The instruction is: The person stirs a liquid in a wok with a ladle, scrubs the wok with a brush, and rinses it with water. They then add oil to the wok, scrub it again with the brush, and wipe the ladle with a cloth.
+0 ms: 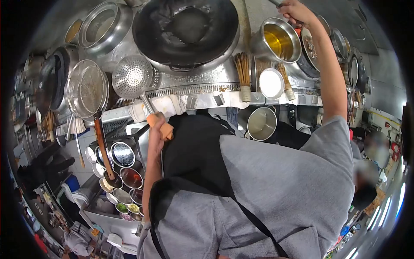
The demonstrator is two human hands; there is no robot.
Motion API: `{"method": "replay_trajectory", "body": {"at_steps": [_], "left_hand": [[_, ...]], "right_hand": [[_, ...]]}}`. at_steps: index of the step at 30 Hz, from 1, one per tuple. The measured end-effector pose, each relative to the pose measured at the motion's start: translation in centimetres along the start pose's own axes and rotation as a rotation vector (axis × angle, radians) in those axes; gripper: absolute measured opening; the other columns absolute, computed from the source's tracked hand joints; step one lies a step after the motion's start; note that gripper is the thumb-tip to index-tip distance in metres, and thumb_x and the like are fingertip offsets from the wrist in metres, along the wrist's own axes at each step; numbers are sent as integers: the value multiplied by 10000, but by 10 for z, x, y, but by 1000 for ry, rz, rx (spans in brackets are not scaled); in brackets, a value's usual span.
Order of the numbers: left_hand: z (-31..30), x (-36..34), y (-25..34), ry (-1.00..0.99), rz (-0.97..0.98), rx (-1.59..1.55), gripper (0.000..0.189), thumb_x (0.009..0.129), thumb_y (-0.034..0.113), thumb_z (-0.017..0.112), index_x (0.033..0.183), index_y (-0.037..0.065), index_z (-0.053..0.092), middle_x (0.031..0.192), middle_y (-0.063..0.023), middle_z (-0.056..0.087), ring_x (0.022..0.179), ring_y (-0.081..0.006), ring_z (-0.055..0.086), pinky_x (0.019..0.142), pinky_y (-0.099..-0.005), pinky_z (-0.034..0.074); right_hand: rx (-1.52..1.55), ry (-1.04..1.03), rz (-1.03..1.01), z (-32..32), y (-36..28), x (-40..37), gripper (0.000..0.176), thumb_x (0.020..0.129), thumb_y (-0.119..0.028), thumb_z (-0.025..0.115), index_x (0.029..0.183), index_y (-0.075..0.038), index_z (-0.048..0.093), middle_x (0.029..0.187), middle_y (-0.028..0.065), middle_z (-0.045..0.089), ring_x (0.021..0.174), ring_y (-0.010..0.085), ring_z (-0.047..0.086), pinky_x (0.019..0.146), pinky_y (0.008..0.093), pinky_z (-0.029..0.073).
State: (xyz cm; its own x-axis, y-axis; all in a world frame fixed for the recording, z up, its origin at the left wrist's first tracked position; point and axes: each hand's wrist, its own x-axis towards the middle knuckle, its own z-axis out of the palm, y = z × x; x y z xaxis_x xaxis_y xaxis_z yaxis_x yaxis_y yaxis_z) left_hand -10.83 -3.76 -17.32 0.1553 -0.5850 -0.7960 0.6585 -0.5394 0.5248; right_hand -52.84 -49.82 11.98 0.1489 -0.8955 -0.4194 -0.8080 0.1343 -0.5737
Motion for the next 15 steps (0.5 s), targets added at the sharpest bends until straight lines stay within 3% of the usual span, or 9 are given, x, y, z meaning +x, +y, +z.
{"method": "replay_trajectory", "body": {"at_steps": [1, 3, 4, 5, 6, 8, 11, 14, 15], "left_hand": [[1, 1, 1, 0, 28, 7, 383, 890, 218, 669, 1189, 22, 533, 975, -81, 627, 838, -227, 662, 729, -377, 570], [-6, 10, -3, -8, 79, -3, 375, 887, 213, 670, 1180, 20, 538, 969, -84, 628, 831, -229, 663, 724, -379, 573], [-8, 11, -1, -5, 115, -14, 371, 885, 210, 670, 1175, 19, 540, 966, -85, 628, 827, -230, 664, 722, -380, 575], [-10, 12, 0, 12, 153, -27, 356, 880, 199, 670, 1165, 24, 549, 958, -80, 629, 821, -226, 662, 699, -377, 576], [-14, 14, 3, -3, 150, -51, 347, 871, 193, 678, 1156, 35, 559, 948, -70, 631, 813, -215, 658, 671, -372, 572], [-16, 12, 19, 2, 216, 0, 341, 863, 183, 686, 1148, 40, 568, 938, -62, 634, 800, -203, 655, 659, -360, 566], [-22, 18, 37, 8, 188, -55, 308, 865, 144, 665, 1138, 29, 581, 954, -68, 644, 803, -204, 659, 678, -354, 565], [-25, 17, 57, -43, 210, -110, 484, 849, 137, 657, 1298, 30, 511, 1046, -93, 619, 892, -219, 647, 697, -372, 574], [-36, 29, 51, -35, 220, -100, 410, 867, 130, 657, 1236, 8, 525, 1022, -93, 641, 884, -224, 666, 726, -381, 577]], "right_hand": [[7, 37, -14, 10, -18, -11, 218, 834, -175, 631, 646, -84, 570, 479, 7, 491, 351, 95, 401, 318, 274, 293], [110, 39, -112, 33, -42, -14, 134, 849, -159, 634, 888, -32, 621, 557, -30, 520, 401, 59, 433, 356, 244, 309], [161, 34, -173, 45, -59, -14, 212, 856, -151, 635, 1009, -6, 646, 596, -48, 535, 425, 42, 449, 375, 228, 317], [178, 7, -183, 59, -81, -16, 203, 855, -193, 626, 685, -123, 540, 520, -58, 492, 393, 42, 418, 349, 234, 270], [233, -49, -231, 75, -98, -10, 123, 878, -190, 615, 827, -92, 563, 546, -60, 493, 387, 34, 407, 339, 223, 262], [343, -178, -324, 119, -126, 13, 243, 924, -183, 595, 1111, -29, 607, 599, -62, 495, 374, 16, 384, 318, 201, 247], [411, -323, -314, 189, -188, 42, 211, 915, -194, 608, 1080, -64, 603, 623, -65, 507, 415, 22, 406, 338, 220, 246], [398, -417, -288, 272, -246, 95, 198, 902, -184, 624, 1064, -71, 603, 621, -62, 517, 414, 46, 419, 363, 241, 254], [400, -357, -267, 300, -271, 99, 168, 890, -181, 635, 1016, -72, 609, 612, -51, 521, 415, 56, 430, 365, 254, 268]]}}
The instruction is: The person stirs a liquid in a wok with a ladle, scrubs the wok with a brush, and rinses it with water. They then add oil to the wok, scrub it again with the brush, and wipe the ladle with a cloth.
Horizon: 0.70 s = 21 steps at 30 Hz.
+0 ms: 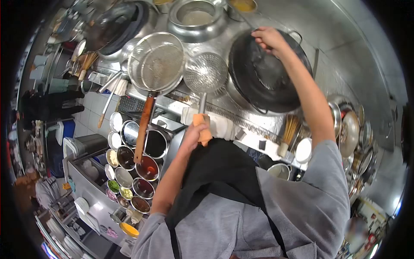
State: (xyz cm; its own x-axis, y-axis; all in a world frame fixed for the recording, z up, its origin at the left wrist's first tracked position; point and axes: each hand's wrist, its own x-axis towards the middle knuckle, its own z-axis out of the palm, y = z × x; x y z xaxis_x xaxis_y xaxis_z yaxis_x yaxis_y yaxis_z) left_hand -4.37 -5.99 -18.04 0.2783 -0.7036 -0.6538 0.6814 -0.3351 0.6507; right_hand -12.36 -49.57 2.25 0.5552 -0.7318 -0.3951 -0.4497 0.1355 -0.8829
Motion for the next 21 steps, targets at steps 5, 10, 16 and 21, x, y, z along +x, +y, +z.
{"method": "replay_trajectory", "body": {"at_steps": [5, 10, 16, 21], "left_hand": [[-2, -30, 45, -39, -203, -6, 555, 805, 161, 712, 1289, 21, 478, 1000, -85, 605, 824, -205, 638, 675, -361, 554], [-13, -33, 62, -47, -171, -55, 505, 801, 130, 701, 1260, 15, 524, 1021, -76, 614, 864, -190, 632, 746, -341, 537], [-14, -1, 75, -64, -131, -7, 479, 814, 149, 703, 1241, 19, 530, 998, -56, 612, 847, -173, 623, 722, -332, 531], [-11, 33, 89, -115, -100, -35, 440, 825, 170, 694, 1213, 24, 547, 987, -68, 623, 839, -183, 633, 709, -343, 547]], "right_hand": [[-189, -19, 46, 109, 7, 135, 122, 854, -147, 649, 808, -41, 610, 581, 23, 542, 416, 93, 473, 362, 294, 303], [857, -375, 488, 145, 13, 171, 109, 913, -34, 520, 984, 47, 537, 569, -35, 418, 422, 65, 394, 369, 225, 275], [1415, -551, 406, 88, -9, 65, 246, 931, -23, 464, 1126, 124, 435, 631, -27, 420, 422, 50, 399, 355, 226, 294], [1122, -438, 234, 30, -54, -21, 199, 956, -50, 442, 1070, 103, 496, 627, -38, 411, 402, 43, 376, 333, 234, 292]]}}
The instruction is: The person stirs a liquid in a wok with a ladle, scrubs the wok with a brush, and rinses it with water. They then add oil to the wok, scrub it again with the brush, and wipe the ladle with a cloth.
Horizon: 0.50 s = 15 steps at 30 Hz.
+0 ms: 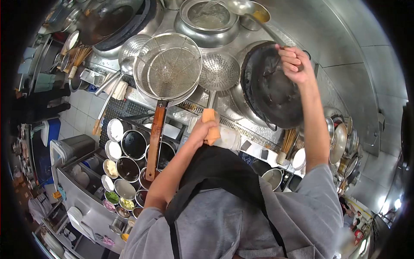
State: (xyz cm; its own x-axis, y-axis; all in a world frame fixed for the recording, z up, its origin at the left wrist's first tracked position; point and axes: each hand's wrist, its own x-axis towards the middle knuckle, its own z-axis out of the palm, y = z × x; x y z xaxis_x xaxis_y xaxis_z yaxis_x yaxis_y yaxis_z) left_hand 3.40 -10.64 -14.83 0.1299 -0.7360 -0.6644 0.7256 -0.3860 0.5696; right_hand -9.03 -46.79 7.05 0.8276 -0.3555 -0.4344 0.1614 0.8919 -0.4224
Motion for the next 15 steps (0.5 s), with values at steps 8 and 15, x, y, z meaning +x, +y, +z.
{"method": "replay_trajectory", "body": {"at_steps": [8, 15], "left_hand": [[3, 37, 28, -20, -139, -252, 369, 838, 211, 689, 1136, 54, 537, 963, -109, 629, 811, -221, 649, 694, -367, 566], [6, 27, 15, -187, -74, -659, 413, 870, 295, 619, 1168, 42, 485, 1073, -217, 594, 927, -303, 576, 888, -416, 520]], "right_hand": [[-2092, 721, -468, -75, 13, -53, 295, 815, -161, 632, 1058, -4, 578, 801, 175, 659, 704, 332, 656, 624, 420, 507], [-1076, 517, -264, -30, 159, -95, 335, 880, -122, 632, 1193, -15, 577, 713, 12, 549, 523, 95, 501, 432, 254, 382]]}}
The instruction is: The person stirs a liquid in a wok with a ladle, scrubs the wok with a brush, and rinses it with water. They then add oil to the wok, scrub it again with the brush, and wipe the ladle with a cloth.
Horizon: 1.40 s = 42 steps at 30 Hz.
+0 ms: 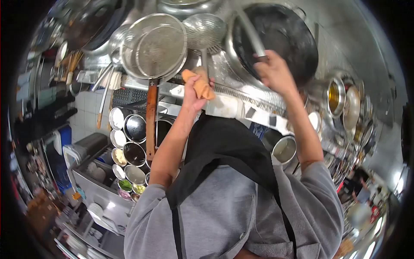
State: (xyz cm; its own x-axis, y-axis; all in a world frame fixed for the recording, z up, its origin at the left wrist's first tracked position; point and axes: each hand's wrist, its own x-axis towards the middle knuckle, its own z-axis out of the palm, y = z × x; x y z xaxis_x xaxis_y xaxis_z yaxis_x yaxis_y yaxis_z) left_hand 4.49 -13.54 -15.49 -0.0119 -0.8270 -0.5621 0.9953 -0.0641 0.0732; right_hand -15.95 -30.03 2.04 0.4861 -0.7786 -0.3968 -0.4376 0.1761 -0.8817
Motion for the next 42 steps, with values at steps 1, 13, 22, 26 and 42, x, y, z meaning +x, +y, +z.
{"method": "replay_trajectory", "body": {"at_steps": [1, 13, 22, 26, 42], "left_hand": [[5, -6, -5, 3, 16, -41, 430, 871, 317, 612, 1181, 47, 487, 1093, -208, 591, 963, -309, 575, 919, -432, 509], [26, -19, -50, -119, 49, -163, 481, 851, 320, 595, 1176, -27, 524, 1260, -316, 491, 1096, -378, 558, 1019, -495, 472], [64, -44, -22, -73, 107, -107, 407, 893, 224, 554, 1036, -143, 450, 1188, -280, 350, 889, -290, 534, 811, -382, 564], [78, -42, 4, -127, 5, -204, 458, 926, 305, 493, 1077, -123, 438, 1109, -273, 362, 831, -267, 510, 728, -350, 550], [69, -42, 62, -25, 50, 46, 516, 945, 356, 488, 1309, 5, 390, 1271, -289, 405, 1095, -474, 522, 970, -617, 493]], "right_hand": [[221, -97, 85, 15, 7, -14, 319, 907, -113, 626, 1213, -32, 585, 695, -50, 494, 494, 9, 423, 384, 180, 301], [432, -250, 83, 13, 184, -78, 387, 959, -318, 599, 1260, -76, 568, 966, 139, 654, 797, 238, 667, 621, 364, 552], [-921, 641, 293, -169, 435, -143, 584, 796, -364, 737, 1156, 48, 534, 1128, 287, 580, 1065, 446, 587, 911, 506, 495], [-748, 461, 97, -171, 351, -188, 517, 785, -288, 733, 1162, 34, 588, 1030, 264, 598, 962, 423, 606, 822, 485, 492], [-1180, -335, -621, 146, 184, 62, 305, 886, -97, 543, 1187, -47, 557, 1165, 142, 641, 955, 324, 691, 776, 428, 567]]}}
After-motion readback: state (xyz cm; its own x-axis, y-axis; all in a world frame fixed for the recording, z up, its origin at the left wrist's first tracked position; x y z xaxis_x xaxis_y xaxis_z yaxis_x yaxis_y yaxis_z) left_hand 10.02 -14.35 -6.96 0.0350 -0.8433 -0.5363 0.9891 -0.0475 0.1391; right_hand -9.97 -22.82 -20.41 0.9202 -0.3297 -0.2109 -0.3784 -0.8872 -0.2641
